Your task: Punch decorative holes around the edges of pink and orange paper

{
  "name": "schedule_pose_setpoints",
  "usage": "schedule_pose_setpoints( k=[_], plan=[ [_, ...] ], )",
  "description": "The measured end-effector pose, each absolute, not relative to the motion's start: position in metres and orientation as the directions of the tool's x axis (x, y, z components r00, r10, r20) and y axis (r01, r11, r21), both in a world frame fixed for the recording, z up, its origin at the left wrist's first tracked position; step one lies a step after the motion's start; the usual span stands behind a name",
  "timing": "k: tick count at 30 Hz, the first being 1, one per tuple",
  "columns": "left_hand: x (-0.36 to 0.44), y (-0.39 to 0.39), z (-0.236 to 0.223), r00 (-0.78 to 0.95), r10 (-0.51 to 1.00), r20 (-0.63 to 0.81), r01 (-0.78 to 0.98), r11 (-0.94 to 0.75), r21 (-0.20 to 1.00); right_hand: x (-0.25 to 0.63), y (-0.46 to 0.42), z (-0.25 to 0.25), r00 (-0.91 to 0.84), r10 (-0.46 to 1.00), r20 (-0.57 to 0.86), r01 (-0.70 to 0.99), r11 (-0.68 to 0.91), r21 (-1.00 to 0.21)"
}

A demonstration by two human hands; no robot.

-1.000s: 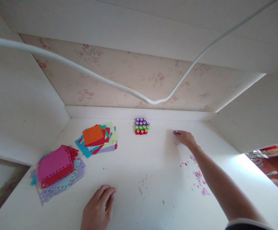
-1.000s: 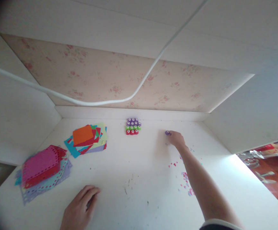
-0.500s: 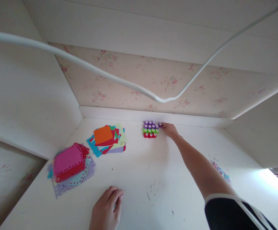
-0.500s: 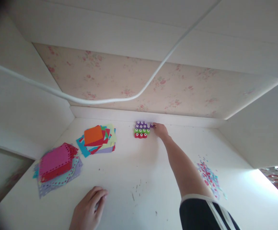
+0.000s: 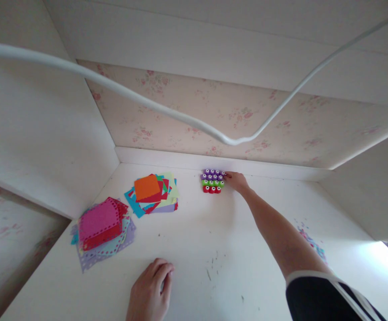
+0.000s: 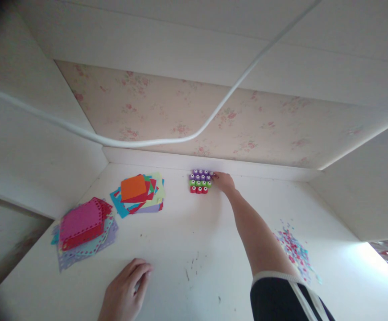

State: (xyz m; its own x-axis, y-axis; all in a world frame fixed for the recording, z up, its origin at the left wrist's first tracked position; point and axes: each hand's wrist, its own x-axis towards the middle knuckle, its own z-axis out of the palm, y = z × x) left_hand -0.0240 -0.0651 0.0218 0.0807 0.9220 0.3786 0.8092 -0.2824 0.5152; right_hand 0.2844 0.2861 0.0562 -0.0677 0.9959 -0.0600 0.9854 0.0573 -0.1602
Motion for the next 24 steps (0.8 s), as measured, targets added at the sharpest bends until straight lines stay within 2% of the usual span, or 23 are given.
schedule_pose_setpoints(
  k=[15,24],
  plan=[
    [-0.024,-0.066,0.020,0.075,0.925,0.373,0.821,-0.270,0.503,0.284,0.291,0.053,-0.095,0.992,-0.082,0.975,0.076,-0.210],
    [-0.023,-0.067,0.022,0.074,0.931,0.359,0.819,-0.262,0.511,0.282,0.279,0.058,-0.081,0.996,-0.030,0.948,0.068,-0.311]
  ],
)
